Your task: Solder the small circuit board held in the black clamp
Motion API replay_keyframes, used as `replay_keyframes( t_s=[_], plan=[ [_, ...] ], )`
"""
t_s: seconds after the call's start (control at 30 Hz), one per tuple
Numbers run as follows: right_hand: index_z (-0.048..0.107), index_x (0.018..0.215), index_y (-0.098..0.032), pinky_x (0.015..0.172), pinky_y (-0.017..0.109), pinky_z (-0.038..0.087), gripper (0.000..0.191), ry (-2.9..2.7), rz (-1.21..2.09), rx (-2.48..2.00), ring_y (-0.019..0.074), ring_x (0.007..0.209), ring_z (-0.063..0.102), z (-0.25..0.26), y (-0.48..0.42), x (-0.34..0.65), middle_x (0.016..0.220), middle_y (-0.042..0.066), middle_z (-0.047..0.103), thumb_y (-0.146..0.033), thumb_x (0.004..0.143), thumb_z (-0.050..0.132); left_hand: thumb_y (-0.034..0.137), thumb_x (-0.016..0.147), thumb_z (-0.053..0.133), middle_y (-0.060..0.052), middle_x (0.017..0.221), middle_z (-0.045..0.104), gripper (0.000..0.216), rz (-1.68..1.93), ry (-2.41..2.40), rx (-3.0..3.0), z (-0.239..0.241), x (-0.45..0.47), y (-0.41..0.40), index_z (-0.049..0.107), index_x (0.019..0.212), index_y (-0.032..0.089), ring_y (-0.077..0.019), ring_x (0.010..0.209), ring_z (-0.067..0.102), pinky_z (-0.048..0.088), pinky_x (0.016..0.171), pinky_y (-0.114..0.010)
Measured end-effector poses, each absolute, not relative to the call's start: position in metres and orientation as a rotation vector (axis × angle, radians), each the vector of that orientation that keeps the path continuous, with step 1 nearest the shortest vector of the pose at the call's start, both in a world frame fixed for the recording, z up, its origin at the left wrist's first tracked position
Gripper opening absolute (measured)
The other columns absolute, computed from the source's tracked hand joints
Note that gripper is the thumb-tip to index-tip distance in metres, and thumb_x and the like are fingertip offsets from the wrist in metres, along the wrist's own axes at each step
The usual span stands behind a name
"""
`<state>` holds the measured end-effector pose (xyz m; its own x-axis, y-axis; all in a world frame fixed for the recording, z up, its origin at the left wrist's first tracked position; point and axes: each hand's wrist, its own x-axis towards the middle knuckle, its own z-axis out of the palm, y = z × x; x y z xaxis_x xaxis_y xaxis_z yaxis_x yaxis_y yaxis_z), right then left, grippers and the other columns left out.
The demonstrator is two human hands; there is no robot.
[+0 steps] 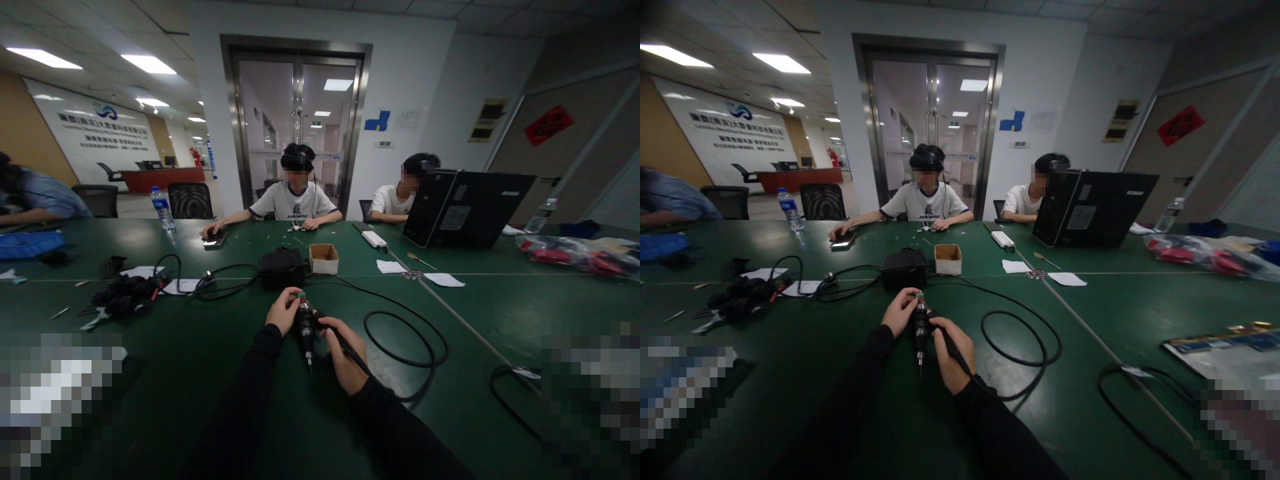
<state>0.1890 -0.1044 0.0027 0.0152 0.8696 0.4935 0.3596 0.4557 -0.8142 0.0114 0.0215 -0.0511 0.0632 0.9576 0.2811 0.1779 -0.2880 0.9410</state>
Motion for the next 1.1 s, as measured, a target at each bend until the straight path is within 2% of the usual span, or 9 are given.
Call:
replay_keyframes(
  t_s=[1.1],
  plan=[
    [0.071, 0.101, -0.019, 0.067, 0.027, 0.053, 0.025, -1.540, 0.576, -1.093, 0.0180, 0.075, 0.068, 0.0053, -0.1034, 0.1892, 0.085, 0.004, 0.072, -0.029, 0.091, 0.050, 0.023, 0.088, 0.053, -0.002, 0.095, 0.074, 0.024, 1.281, 1.203, 1.574, -0.0481, 0.0124, 0.0198, 0.059, 0.112, 0.024, -0.0181, 0.093, 0.068, 0.049, 0.095, -0.033]
  ],
)
